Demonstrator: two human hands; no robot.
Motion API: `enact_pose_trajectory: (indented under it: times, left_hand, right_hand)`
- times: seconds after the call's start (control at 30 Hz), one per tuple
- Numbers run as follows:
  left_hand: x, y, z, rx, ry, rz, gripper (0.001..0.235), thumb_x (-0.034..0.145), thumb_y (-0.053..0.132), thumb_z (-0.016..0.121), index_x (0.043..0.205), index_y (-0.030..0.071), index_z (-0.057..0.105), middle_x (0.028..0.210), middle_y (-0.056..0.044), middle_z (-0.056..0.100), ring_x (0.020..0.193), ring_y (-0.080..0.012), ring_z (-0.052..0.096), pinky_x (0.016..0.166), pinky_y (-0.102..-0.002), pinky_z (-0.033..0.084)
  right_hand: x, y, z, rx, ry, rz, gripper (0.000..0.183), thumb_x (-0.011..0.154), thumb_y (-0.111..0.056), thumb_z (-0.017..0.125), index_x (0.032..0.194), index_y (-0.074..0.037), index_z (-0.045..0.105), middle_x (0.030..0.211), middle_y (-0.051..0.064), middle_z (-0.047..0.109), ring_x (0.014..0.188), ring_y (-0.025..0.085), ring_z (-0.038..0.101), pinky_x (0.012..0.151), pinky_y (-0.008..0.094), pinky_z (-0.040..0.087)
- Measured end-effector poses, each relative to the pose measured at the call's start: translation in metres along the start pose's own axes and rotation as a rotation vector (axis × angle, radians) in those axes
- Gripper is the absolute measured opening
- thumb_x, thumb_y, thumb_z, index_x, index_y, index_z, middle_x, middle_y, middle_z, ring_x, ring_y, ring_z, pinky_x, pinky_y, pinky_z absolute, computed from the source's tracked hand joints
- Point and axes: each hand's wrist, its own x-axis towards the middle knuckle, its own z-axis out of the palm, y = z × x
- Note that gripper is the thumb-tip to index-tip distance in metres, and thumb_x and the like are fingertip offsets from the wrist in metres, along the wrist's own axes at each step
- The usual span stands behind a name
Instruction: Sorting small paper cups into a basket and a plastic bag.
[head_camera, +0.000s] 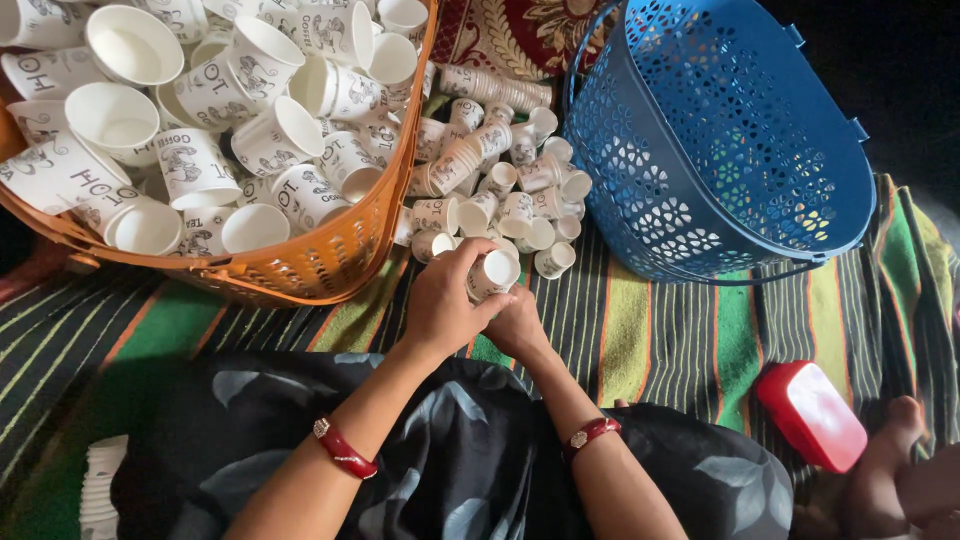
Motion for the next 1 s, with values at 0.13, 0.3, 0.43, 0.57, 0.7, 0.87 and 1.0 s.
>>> enact_pose_trajectory:
  times: [0.13,0.3,0.43,0.57,0.7,0.87,1.0]
  left_hand:
    - [-0.004,-0.007,0.007,0.008,-0.005,-0.038,0.058,0.071,0.019,0.09,0.117,0.01,0.056,0.105,-0.013,0.07,0.101,-0.0354,0.069,0.084,-0.045,0.054]
    - [-0.005,-0.01,0.008,0.032,-0.031,-0.122,0.062,0.065,0.014,0.092,0.113,0.009,0.053,0.101,-0.014,0.07,0.098,-0.0369,0.07,0.079,-0.046,0.054]
    - [-0.008,-0.019,0.011,0.009,-0.054,-0.136,0.062,0.06,0.006,0.091,0.108,0.007,0.052,0.098,-0.016,0.07,0.095,-0.0398,0.069,0.076,-0.046,0.054]
    - [-0.011,-0.032,0.016,-0.002,-0.062,-0.203,0.057,0.061,0.004,0.089,0.106,0.008,0.055,0.095,-0.014,0.07,0.094,-0.038,0.071,0.076,-0.046,0.055]
    - [-0.011,-0.034,0.015,0.013,-0.043,-0.218,0.056,0.058,0.006,0.091,0.103,0.008,0.057,0.094,-0.014,0.072,0.092,-0.0367,0.071,0.076,-0.045,0.056]
    - [-0.015,-0.041,0.018,0.014,-0.032,-0.244,0.056,0.057,0.008,0.091,0.103,0.009,0.058,0.095,-0.014,0.073,0.092,-0.0346,0.073,0.077,-0.044,0.057]
    - [-0.016,-0.045,0.02,0.052,0.001,-0.218,0.056,0.058,0.01,0.093,0.104,0.009,0.06,0.094,-0.014,0.073,0.092,-0.0356,0.072,0.077,-0.045,0.056]
  right_hand:
    - [0.004,0.01,0.005,-0.17,-0.048,0.004,0.028,0.084,-0.018,0.073,0.111,-0.011,0.07,0.106,0.013,0.077,0.1,0.031,0.073,0.085,0.042,0.057]
    - [0.002,0.002,0.001,-0.129,-0.001,-0.008,0.033,0.081,-0.018,0.074,0.112,-0.01,0.069,0.105,0.015,0.075,0.1,0.034,0.072,0.085,0.044,0.056]
    - [0.001,-0.011,-0.004,-0.116,0.039,0.007,0.042,0.079,-0.017,0.076,0.119,-0.009,0.066,0.107,0.016,0.073,0.102,0.036,0.07,0.086,0.045,0.055]
    - [0.0,-0.008,-0.005,-0.04,0.101,-0.089,0.049,0.074,-0.013,0.077,0.121,-0.007,0.066,0.111,0.017,0.073,0.106,0.037,0.07,0.089,0.044,0.055]
    - [-0.002,-0.015,-0.008,-0.022,0.08,-0.02,0.059,0.067,-0.011,0.082,0.122,-0.004,0.063,0.113,0.018,0.072,0.105,0.038,0.069,0.089,0.045,0.055]
    - [-0.003,-0.018,-0.02,0.131,0.049,0.003,0.064,0.062,-0.005,0.086,0.121,-0.004,0.061,0.114,0.015,0.071,0.106,0.031,0.071,0.085,0.04,0.061]
    - [-0.001,-0.011,-0.041,0.103,0.145,0.02,0.054,0.07,0.004,0.078,0.122,-0.004,0.065,0.114,0.012,0.073,0.104,0.024,0.072,0.082,0.034,0.061]
